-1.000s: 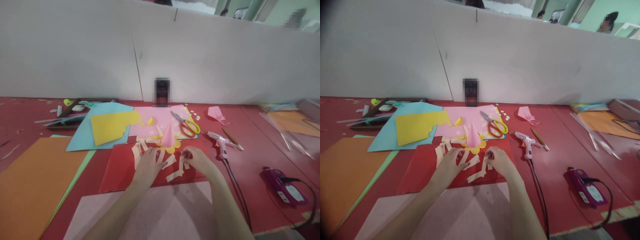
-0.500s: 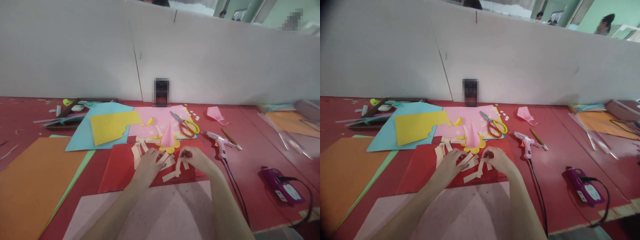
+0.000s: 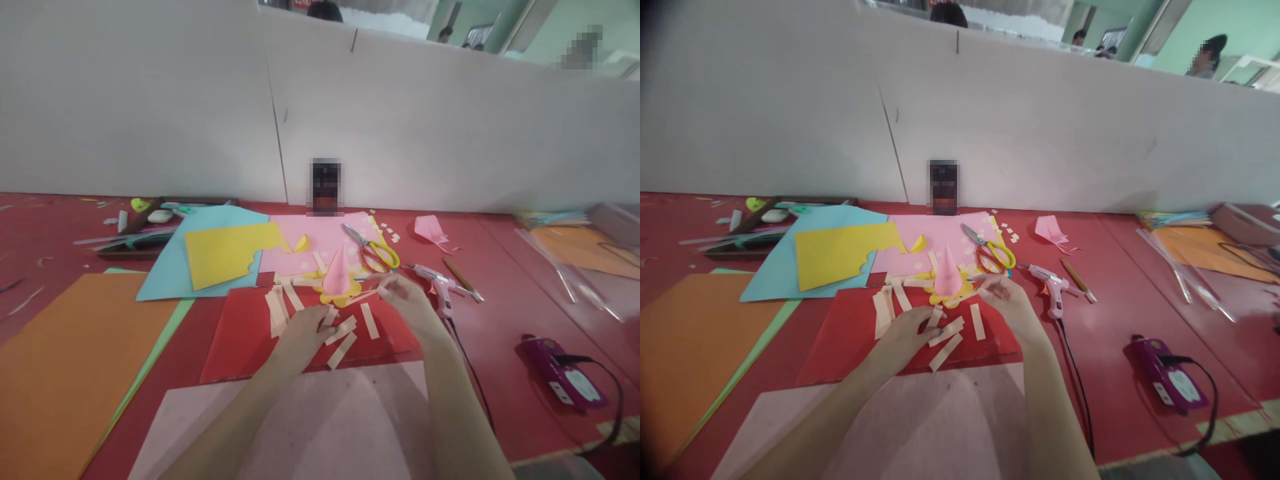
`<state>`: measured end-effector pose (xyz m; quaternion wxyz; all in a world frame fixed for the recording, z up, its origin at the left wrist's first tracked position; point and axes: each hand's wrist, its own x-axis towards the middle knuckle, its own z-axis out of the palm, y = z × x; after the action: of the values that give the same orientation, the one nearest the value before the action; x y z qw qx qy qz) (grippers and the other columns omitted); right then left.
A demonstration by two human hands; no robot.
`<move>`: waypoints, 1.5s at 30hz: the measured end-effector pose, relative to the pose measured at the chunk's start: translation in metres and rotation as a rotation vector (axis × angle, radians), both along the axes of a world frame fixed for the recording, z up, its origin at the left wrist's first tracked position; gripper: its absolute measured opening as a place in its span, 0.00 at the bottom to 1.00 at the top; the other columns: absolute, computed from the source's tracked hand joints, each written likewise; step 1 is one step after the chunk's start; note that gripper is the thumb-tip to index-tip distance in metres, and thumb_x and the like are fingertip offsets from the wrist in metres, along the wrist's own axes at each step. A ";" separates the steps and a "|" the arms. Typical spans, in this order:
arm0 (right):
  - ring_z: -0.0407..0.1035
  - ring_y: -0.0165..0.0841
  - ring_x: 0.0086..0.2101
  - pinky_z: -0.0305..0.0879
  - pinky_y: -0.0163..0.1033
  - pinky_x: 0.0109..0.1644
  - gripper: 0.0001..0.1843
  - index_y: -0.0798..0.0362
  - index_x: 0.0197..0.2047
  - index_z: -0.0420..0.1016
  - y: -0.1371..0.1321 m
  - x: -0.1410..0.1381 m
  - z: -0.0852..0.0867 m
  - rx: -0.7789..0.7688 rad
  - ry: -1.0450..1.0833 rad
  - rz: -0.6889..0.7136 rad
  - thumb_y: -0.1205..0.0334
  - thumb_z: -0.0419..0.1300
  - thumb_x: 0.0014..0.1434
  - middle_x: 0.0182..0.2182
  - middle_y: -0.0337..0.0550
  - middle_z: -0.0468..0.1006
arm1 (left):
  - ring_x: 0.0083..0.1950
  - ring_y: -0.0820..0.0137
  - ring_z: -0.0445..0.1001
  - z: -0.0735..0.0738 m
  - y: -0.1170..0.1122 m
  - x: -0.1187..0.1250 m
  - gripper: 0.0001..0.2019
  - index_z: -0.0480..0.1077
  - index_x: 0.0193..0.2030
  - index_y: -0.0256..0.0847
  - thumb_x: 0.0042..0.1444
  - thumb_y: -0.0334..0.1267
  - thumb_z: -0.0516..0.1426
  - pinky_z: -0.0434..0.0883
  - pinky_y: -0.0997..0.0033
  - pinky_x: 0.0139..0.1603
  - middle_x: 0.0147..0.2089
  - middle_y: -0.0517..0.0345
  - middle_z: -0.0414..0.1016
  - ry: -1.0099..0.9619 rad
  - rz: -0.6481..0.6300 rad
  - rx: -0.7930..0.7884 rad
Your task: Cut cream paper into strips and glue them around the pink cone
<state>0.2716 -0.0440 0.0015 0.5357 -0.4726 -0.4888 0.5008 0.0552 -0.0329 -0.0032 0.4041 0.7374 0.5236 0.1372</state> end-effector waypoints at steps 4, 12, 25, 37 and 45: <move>0.68 0.31 0.40 0.61 0.35 0.43 0.06 0.51 0.29 0.69 0.001 -0.002 -0.002 -0.013 0.005 -0.044 0.60 0.62 0.52 0.37 0.39 0.75 | 0.32 0.68 0.70 -0.005 0.003 -0.004 0.14 0.66 0.45 0.45 0.53 0.42 0.50 0.63 0.71 0.31 0.32 0.60 0.71 -0.040 0.066 -0.042; 0.69 0.31 0.37 0.61 0.35 0.39 0.09 0.51 0.28 0.68 0.006 -0.008 -0.008 -0.109 0.021 -0.129 0.56 0.62 0.50 0.33 0.39 0.76 | 0.37 0.67 0.72 -0.007 0.011 -0.012 0.16 0.68 0.48 0.45 0.54 0.40 0.48 0.66 0.70 0.37 0.36 0.57 0.74 -0.074 0.045 -0.045; 0.67 0.28 0.28 0.59 0.33 0.29 0.10 0.52 0.30 0.69 0.009 -0.019 -0.015 -0.124 0.023 -0.072 0.55 0.63 0.48 0.24 0.35 0.71 | 0.44 0.65 0.71 0.007 0.016 -0.018 0.15 0.72 0.43 0.45 0.55 0.45 0.48 0.68 0.67 0.44 0.44 0.55 0.74 -0.139 0.065 0.061; 0.67 0.29 0.26 0.62 0.35 0.30 0.13 0.52 0.29 0.68 0.008 -0.031 -0.017 -0.117 -0.061 -0.044 0.52 0.63 0.47 0.23 0.37 0.71 | 0.29 0.71 0.69 0.008 0.005 -0.008 0.18 0.66 0.26 0.41 0.58 0.48 0.44 0.64 0.71 0.33 0.27 0.61 0.72 -0.153 0.007 -0.023; 0.69 0.30 0.28 0.60 0.33 0.26 0.22 0.51 0.43 0.68 0.010 -0.036 -0.014 -0.251 -0.020 -0.078 0.49 0.61 0.46 0.32 0.40 0.74 | 0.34 0.69 0.71 0.006 0.005 -0.004 0.11 0.68 0.30 0.42 0.55 0.42 0.48 0.65 0.71 0.36 0.29 0.61 0.73 -0.249 0.078 -0.008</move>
<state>0.2356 -0.0343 -0.0121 0.4866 -0.5596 -0.4087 0.5320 0.0514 -0.0276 0.0023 0.4634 0.6920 0.4981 0.2413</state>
